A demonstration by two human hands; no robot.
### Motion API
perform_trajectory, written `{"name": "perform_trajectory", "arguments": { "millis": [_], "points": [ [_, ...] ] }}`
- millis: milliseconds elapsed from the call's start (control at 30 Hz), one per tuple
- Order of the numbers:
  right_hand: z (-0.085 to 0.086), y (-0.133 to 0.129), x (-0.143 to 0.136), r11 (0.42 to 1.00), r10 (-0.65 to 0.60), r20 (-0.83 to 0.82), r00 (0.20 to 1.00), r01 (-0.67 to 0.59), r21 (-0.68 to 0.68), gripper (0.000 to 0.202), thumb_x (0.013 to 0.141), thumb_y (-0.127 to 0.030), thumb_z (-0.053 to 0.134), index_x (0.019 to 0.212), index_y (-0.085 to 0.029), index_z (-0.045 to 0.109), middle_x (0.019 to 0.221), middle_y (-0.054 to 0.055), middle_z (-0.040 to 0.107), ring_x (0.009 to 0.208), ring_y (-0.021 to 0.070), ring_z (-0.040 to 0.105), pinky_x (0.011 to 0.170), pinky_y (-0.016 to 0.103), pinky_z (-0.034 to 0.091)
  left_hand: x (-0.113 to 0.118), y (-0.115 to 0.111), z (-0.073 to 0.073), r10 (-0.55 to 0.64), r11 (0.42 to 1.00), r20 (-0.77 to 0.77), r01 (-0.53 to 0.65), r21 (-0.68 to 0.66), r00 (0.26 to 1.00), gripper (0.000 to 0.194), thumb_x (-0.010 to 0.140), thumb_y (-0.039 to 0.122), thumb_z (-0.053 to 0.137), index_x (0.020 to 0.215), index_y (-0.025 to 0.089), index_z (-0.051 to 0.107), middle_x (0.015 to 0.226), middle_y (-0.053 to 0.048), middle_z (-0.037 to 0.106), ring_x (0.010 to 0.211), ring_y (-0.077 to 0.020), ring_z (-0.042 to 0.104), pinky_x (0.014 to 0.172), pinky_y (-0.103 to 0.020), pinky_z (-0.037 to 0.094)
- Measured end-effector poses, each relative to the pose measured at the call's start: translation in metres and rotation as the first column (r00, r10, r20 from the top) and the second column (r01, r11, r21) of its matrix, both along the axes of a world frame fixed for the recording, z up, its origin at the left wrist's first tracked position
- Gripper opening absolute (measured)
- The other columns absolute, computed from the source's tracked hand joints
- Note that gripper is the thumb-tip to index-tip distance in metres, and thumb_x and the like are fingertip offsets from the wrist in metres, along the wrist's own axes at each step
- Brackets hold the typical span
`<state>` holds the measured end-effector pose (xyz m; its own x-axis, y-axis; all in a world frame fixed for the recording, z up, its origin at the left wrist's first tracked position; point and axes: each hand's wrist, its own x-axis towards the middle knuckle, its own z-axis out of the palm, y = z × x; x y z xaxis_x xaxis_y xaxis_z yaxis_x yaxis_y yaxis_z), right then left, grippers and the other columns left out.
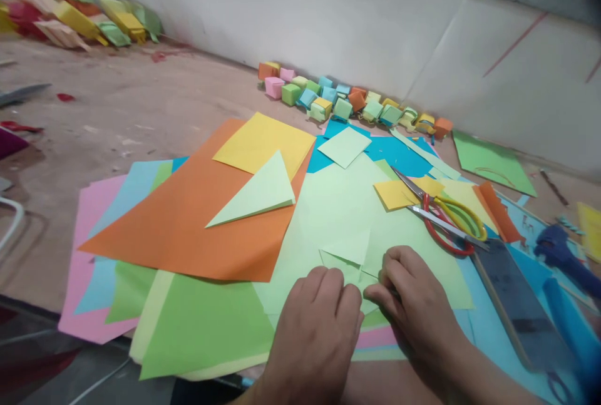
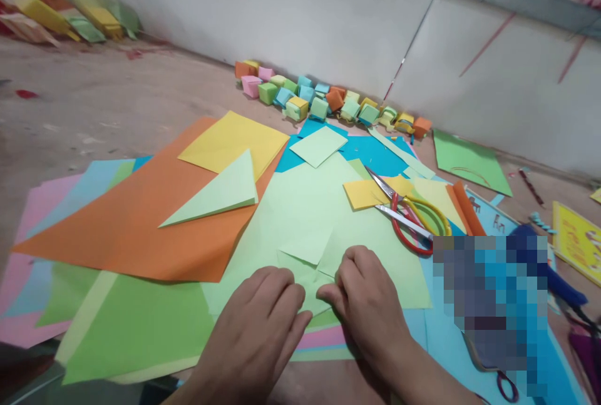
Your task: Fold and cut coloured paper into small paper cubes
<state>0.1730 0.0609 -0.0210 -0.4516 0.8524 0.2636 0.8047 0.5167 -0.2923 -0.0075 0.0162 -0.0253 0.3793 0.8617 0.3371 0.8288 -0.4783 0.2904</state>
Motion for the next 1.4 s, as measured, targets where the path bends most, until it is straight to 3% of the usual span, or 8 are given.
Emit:
{"name": "perform_trajectory", "arguments": {
  "millis": [167,400,667,867,1000,1200,1300,1400],
  "points": [
    [0.001,0.0,-0.002,0.999,0.013,-0.023,1.0,-0.013,0.03,0.039,0.097,-0.044,0.047,0.068,-0.022,0.035,0.077,0.002,0.046,0.068,0.0168,0.044,0.057,0.029,0.037,-0.003,0.0,0.001,0.055,0.997,0.047,-0.057,0.043,0.997,0.013,0.079,0.012,0.063,0.086,0.022,0.059,0.075,-0.003,0.054,0.069,-0.0214,0.047,0.058,-0.032,0.036],
    [0.0,0.0,-0.001,1.0,-0.006,-0.07,0.997,0.005,-0.023,0.038,0.094,-0.043,0.054,0.068,-0.022,0.035,0.077,0.002,0.045,0.069,0.0168,0.042,0.057,0.029,0.037,-0.004,0.0,0.003,0.012,1.0,-0.01,-0.011,0.025,1.0,0.018,0.078,0.012,0.066,0.093,0.021,0.065,0.078,-0.005,0.055,0.072,-0.0229,0.048,0.06,-0.033,0.036],
    [0.016,0.003,0.023,0.957,0.1,-0.288,0.952,-0.172,-0.235,0.013,0.089,-0.01,0.053,0.084,-0.021,0.048,0.094,0.004,0.052,0.083,0.0169,0.053,0.071,0.03,0.046,-0.005,0.002,0.005,-0.038,0.999,-0.072,0.037,-0.006,0.997,0.014,0.081,0.012,0.062,0.092,0.02,0.065,0.079,-0.006,0.056,0.074,-0.0243,0.048,0.061,-0.036,0.039],
    [0.015,0.005,0.019,0.954,0.064,-0.337,0.939,-0.157,-0.255,0.018,0.087,-0.01,0.056,0.074,-0.02,0.048,0.089,0.003,0.052,0.079,0.0157,0.054,0.067,0.028,0.046,-0.008,0.003,0.009,-0.072,0.997,-0.117,0.073,0.003,0.991,0.046,0.079,0.009,0.061,0.122,0.024,0.06,0.085,-0.006,0.058,0.074,-0.0241,0.048,0.059,-0.035,0.038],
    [0.016,0.008,0.02,0.956,0.064,-0.348,0.935,-0.158,-0.249,0.021,0.088,-0.011,0.055,0.07,-0.02,0.048,0.088,0.004,0.053,0.079,0.0159,0.055,0.067,0.028,0.046,-0.01,0.003,0.008,-0.092,0.996,-0.115,0.093,-0.003,0.989,0.042,0.083,0.009,0.058,0.123,0.021,0.06,0.086,-0.007,0.057,0.075,-0.0239,0.049,0.061,-0.035,0.04],
    [0.018,-0.011,0.017,0.959,0.272,-0.044,0.961,-0.267,0.092,0.019,0.092,-0.012,0.048,0.092,-0.02,0.065,0.081,0.004,0.056,0.071,0.0177,0.046,0.063,0.033,0.037,-0.009,0.006,0.009,-0.101,0.994,-0.109,0.096,-0.047,0.989,0.039,0.087,0.016,0.06,0.126,0.021,0.06,0.086,-0.006,0.057,0.078,-0.024,0.05,0.063,-0.036,0.042],
    [0.023,-0.022,0.015,0.917,0.367,0.101,0.925,-0.378,0.126,0.02,0.094,-0.012,0.047,0.098,-0.014,0.067,0.071,0.003,0.055,0.066,0.0182,0.042,0.062,0.036,0.031,-0.009,0.009,0.013,-0.108,0.992,-0.12,0.099,-0.08,0.987,0.035,0.089,0.019,0.059,0.124,0.022,0.062,0.084,-0.005,0.057,0.076,-0.0232,0.05,0.062,-0.036,0.043],
    [0.028,-0.024,0.019,0.92,0.347,0.174,0.922,-0.37,0.129,0.023,0.093,-0.007,0.045,0.093,-0.011,0.067,0.068,0.004,0.055,0.066,0.0184,0.041,0.061,0.036,0.028,-0.009,0.011,0.016,-0.106,0.989,-0.125,0.091,-0.115,0.987,0.035,0.089,0.019,0.059,0.124,0.023,0.062,0.086,-0.005,0.058,0.077,-0.0232,0.05,0.063,-0.036,0.044]
  ]
}}
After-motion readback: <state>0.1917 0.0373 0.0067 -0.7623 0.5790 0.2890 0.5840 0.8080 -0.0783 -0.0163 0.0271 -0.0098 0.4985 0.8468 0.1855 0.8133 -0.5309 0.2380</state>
